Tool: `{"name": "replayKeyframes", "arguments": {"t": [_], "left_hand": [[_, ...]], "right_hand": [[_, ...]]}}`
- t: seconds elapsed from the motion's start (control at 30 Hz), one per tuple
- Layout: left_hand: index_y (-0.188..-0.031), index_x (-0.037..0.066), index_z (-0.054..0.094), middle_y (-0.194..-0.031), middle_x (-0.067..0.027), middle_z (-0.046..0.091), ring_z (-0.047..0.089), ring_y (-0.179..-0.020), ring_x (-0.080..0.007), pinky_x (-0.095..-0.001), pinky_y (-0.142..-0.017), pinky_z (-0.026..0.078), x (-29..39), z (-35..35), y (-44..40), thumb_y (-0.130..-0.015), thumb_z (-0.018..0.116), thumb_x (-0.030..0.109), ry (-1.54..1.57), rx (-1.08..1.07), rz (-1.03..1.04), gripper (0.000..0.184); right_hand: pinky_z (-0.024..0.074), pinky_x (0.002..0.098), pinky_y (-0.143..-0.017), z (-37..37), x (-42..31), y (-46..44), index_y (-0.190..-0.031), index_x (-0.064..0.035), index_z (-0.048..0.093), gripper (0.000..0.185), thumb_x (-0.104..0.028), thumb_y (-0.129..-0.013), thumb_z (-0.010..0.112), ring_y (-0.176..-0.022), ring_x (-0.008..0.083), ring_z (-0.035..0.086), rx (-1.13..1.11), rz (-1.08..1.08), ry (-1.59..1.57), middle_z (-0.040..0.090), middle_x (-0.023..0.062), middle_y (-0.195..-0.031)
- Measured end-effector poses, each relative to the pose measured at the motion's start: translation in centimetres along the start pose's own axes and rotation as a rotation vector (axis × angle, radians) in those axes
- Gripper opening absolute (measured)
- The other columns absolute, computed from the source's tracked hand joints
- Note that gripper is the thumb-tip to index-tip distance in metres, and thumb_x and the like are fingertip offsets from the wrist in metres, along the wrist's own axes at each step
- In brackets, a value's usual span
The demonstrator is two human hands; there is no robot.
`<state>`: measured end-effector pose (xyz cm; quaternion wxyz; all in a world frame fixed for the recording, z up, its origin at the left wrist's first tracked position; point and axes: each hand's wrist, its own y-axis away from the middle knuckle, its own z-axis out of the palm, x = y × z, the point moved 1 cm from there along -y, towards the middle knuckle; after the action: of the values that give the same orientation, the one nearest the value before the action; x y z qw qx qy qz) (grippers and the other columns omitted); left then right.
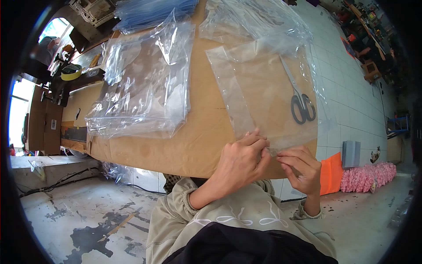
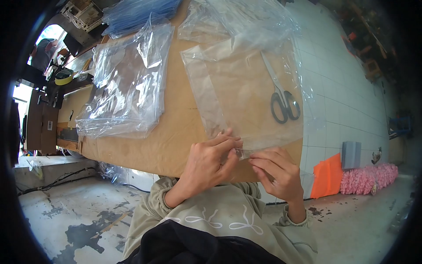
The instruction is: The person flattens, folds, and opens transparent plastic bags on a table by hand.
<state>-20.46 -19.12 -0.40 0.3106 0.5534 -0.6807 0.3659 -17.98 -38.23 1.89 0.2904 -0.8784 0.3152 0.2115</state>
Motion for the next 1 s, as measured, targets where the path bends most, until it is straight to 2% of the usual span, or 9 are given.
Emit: {"name": "replayKeyframes", "arguments": {"t": [0.13, 0.33, 0.43, 0.47, 0.57, 0.67, 0.77, 0.83, 1.0], "left_hand": [[-0.097, 0.002, 0.065, -0.104, -0.0102, 0.067, 0.061, -0.109, -0.0276, -0.0440, -0.091, 0.049, -0.5, 0.8, 0.5, -0.082, 0.056, 0.003, 0.078, 0.215, 0.066, 0.017], [-0.092, 0.002, 0.065, -0.104, -0.0081, 0.067, 0.064, -0.102, -0.0194, -0.0455, -0.103, 0.037, 0.9, 0.6, 0.7, -0.074, 0.058, -0.002, -0.181, 0.363, 0.490, 0.020], [-0.093, 0.002, 0.065, -0.099, -0.0071, 0.068, 0.066, -0.097, -0.0180, -0.0388, -0.092, 0.044, 1.5, 1.4, 0.7, -0.070, 0.059, -0.002, -0.210, 0.421, 0.598, 0.024], [-0.093, 0.002, 0.065, -0.098, -0.0068, 0.068, 0.066, -0.096, -0.0178, -0.0370, -0.090, 0.046, 1.8, 1.5, 0.7, -0.069, 0.060, -0.002, -0.204, 0.445, 0.620, 0.025], [-0.092, 0.003, 0.065, -0.097, -0.0065, 0.068, 0.066, -0.093, -0.0169, -0.0317, -0.081, 0.048, 2.3, 1.6, 0.7, -0.068, 0.061, -0.002, -0.178, 0.435, 0.637, 0.025], [-0.089, 0.003, 0.066, -0.096, -0.0068, 0.068, 0.066, -0.091, -0.0164, -0.0291, -0.077, 0.049, 2.0, 0.7, 0.3, -0.067, 0.063, -0.001, -0.102, 0.397, 0.589, 0.023], [-0.087, 0.004, 0.066, -0.094, -0.0056, 0.069, 0.067, -0.089, -0.0154, -0.0282, -0.075, 0.048, 1.4, 0.1, 0.4, -0.069, 0.064, 0.000, -0.122, 0.383, 0.605, 0.019], [-0.087, 0.005, 0.066, -0.093, -0.0043, 0.069, 0.067, -0.088, -0.0147, -0.0271, -0.074, 0.047, 1.2, 0.1, 0.5, -0.070, 0.065, 0.002, -0.159, 0.392, 0.629, 0.018], [-0.087, 0.006, 0.065, -0.094, -0.0030, 0.068, 0.065, -0.090, -0.0138, -0.0258, -0.073, 0.046, 1.2, -0.3, 0.7, -0.074, 0.065, 0.007, -0.202, 0.353, 0.709, 0.013]], "right_hand": [[0.0520, 0.0344, -0.073, 1.0, 0.3, -0.5, -0.093, -0.0007, 0.067, 0.024, 0.003, -0.069, 0.067, -0.087, 0.0272, 0.064, -0.005, -0.080, 0.049, 0.066, 0.0099, -0.096], [0.0491, 0.0389, -0.088, 2.2, 1.9, -2.4, -0.124, -0.0007, 0.050, 0.048, -0.002, -0.077, 0.059, -0.103, 0.0345, 0.059, -0.180, 0.032, 0.032, 0.057, 0.0167, -0.119], [0.0435, 0.0386, -0.097, 2.5, 2.6, -8.0, -0.136, -0.0049, 0.040, 0.057, -0.005, -0.081, 0.055, -0.117, 0.0342, 0.051, -0.382, 0.135, 0.204, 0.048, 0.0168, -0.133], [0.0441, 0.0386, -0.096, 3.1, 3.8, -9.7, -0.137, -0.0072, 0.038, 0.058, -0.006, -0.082, 0.054, -0.119, 0.0335, 0.050, -0.355, 0.230, 0.052, 0.047, 0.0161, -0.134], [0.0468, 0.0388, -0.091, 5.7, 7.8, -14.6, -0.137, -0.0096, 0.037, 0.054, -0.010, -0.085, 0.052, -0.116, 0.0329, 0.051, -0.187, -0.103, 0.347, 0.051, 0.0167, -0.128], [0.0486, 0.0399, -0.087, 7.2, 8.6, -18.7, -0.132, -0.0045, 0.041, 0.048, -0.010, -0.085, 0.051, -0.110, 0.0328, 0.054, -0.148, -0.145, 0.601, 0.053, 0.0186, -0.120], [0.0506, 0.0412, -0.080, 9.8, 10.1, -19.3, -0.125, -0.0003, 0.043, 0.045, -0.012, -0.084, 0.055, -0.101, 0.0314, 0.058, 0.061, -0.047, 0.472, 0.056, 0.0188, -0.111], [0.0494, 0.0397, -0.082, 10.7, 12.1, -20.5, -0.119, -0.0021, 0.047, 0.036, -0.016, -0.086, 0.052, -0.102, 0.0308, 0.058, 0.228, -0.339, 0.585, 0.058, 0.0151, -0.109], [0.0484, 0.0409, -0.073, 10.2, 8.4, -22.2, -0.114, -0.0039, 0.048, 0.032, -0.016, -0.085, 0.057, -0.088, 0.0319, 0.062, 0.073, 0.072, 0.397, 0.062, 0.0137, -0.089]]}}
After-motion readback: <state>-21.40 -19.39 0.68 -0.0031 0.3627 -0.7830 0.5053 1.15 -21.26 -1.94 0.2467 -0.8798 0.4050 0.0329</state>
